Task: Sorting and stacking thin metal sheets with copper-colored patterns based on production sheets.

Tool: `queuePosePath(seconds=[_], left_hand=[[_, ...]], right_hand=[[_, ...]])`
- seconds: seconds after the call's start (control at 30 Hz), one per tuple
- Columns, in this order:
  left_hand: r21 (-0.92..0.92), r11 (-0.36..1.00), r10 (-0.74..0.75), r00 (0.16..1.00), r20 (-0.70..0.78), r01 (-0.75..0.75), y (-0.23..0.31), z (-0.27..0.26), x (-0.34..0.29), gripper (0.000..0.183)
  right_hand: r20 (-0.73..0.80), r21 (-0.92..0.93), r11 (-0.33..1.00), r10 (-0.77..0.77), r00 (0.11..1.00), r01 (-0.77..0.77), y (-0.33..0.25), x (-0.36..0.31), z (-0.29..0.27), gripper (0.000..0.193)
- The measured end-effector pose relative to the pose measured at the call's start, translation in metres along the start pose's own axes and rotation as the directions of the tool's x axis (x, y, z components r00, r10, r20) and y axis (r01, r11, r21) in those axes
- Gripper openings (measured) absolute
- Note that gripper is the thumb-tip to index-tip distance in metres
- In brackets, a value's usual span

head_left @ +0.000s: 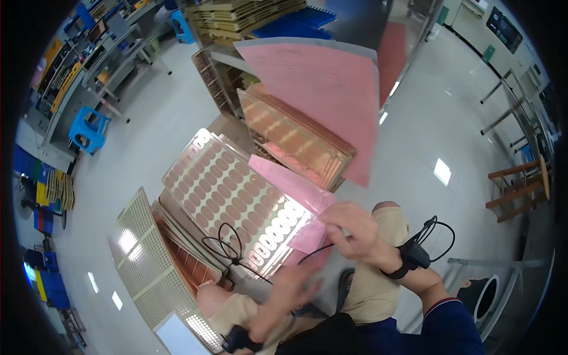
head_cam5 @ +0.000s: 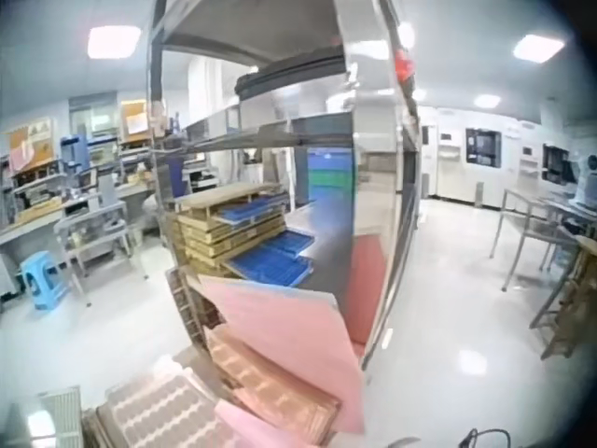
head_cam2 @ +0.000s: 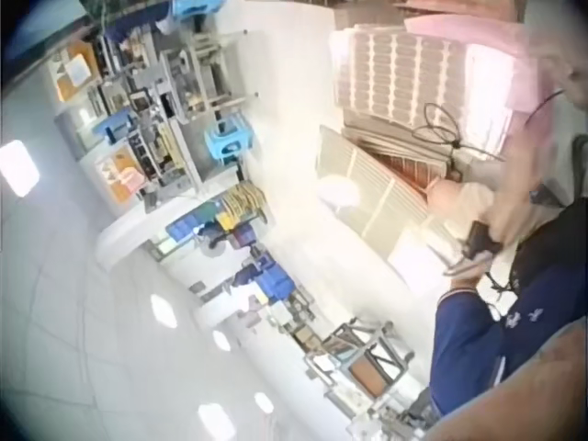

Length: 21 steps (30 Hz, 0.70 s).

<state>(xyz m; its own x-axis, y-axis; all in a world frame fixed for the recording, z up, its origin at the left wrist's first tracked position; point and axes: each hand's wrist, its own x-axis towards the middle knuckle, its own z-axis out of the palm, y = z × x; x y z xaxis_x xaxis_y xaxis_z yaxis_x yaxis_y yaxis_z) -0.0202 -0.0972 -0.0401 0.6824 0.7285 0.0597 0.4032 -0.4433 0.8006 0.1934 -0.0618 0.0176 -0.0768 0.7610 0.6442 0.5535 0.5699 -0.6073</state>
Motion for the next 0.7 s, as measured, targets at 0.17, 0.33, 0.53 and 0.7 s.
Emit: queuePosePath(seconds=[0.17,0.33,0.53,0.7], left_hand=[[-0.523,0.714,-0.365,0.885,0.289,0.465,0.037,0.074,-0.059,0.023],[-0.822,0.084,-0.325,0.795,0.512,0.563,0.038,0.096,-0.074,0.026],[-0.803,0.277,-0.381,0.828,0.412,0.528,0.038,0.075,-0.053,0.027],[-0.180,0.866,-0.462,0.884,0.071,0.467,0.023,-0.010,-0.017,0.035]], right_hand=[[0.418,0.077,0.918,0.324,0.849,-0.389,0.015,-0.046,0.085,0.026],[0.878,0.277,0.804,0.011,0.479,-0.526,-0.009,-0.120,0.139,0.039],[0.973,0.078,0.767,-0.198,-0.119,-0.637,0.009,-0.181,0.128,0.036],[0.833,0.449,0.783,-0.194,0.518,-0.430,0.043,-0.126,0.114,0.031]])
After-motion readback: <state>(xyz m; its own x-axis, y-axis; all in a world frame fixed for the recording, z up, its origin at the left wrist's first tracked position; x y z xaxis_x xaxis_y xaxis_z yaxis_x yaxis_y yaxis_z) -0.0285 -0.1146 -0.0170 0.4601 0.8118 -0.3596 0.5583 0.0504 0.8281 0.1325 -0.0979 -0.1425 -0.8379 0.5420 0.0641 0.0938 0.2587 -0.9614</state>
